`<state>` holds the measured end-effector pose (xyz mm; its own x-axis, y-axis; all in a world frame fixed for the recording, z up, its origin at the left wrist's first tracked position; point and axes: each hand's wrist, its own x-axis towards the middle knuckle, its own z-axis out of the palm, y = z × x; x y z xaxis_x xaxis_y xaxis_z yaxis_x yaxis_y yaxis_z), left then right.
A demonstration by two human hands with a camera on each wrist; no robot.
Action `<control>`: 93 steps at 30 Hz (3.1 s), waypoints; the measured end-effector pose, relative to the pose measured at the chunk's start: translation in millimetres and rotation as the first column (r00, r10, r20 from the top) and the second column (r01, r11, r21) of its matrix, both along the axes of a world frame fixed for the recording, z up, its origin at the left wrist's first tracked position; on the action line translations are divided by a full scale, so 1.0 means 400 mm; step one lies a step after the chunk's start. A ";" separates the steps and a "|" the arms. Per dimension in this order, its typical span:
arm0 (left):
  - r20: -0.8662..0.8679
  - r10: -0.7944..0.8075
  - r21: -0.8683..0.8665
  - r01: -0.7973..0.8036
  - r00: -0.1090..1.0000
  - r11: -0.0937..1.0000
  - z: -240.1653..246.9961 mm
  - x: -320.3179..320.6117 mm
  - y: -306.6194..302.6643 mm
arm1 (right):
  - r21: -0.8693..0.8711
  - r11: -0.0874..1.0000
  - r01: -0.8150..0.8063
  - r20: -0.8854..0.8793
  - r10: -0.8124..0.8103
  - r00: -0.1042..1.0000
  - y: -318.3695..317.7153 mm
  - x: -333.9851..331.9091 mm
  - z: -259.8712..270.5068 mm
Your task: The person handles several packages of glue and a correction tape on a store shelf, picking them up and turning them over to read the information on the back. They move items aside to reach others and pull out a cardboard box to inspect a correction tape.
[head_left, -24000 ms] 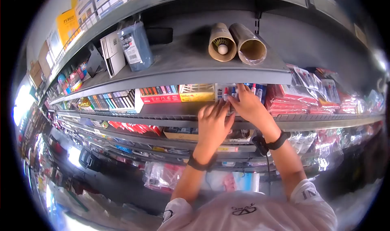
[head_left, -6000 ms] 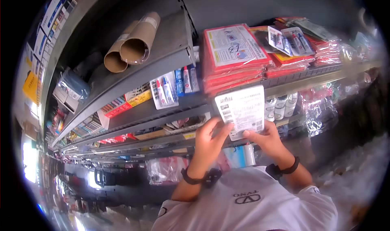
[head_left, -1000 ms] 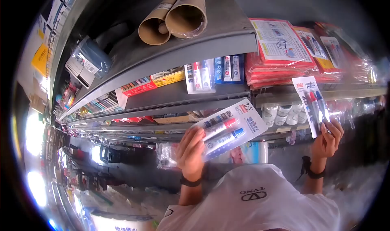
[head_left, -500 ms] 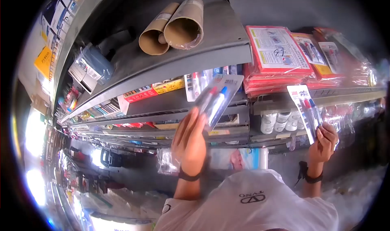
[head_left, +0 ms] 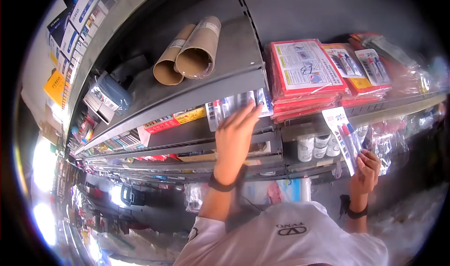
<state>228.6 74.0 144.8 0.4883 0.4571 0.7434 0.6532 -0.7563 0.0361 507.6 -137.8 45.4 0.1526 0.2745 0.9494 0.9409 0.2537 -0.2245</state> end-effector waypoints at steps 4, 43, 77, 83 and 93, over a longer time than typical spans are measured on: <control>0.014 -0.063 -0.021 0.063 0.998 0.998 -0.004 -0.015 0.014 | 0.034 0.998 -0.045 0.006 0.045 0.999 -0.004 -0.048 0.046; 0.245 -0.087 -0.070 0.108 0.966 0.992 -0.063 -0.125 -0.059 | -0.508 0.856 -0.100 0.268 0.267 0.926 0.444 -0.333 0.274; 0.214 0.307 -0.033 -0.307 0.927 0.951 -0.074 -0.170 0.064 | -0.586 0.729 0.354 0.614 0.114 0.781 0.531 -0.365 0.316; 0.208 0.341 -0.087 -0.329 0.917 0.940 -0.069 -0.165 0.054 | -0.505 0.764 0.401 0.677 0.063 0.734 0.569 -0.366 0.316; 0.165 0.371 -0.097 -0.359 0.914 0.928 -0.060 -0.165 0.043 | -0.501 0.827 0.255 0.591 0.111 0.799 0.555 -0.347 0.310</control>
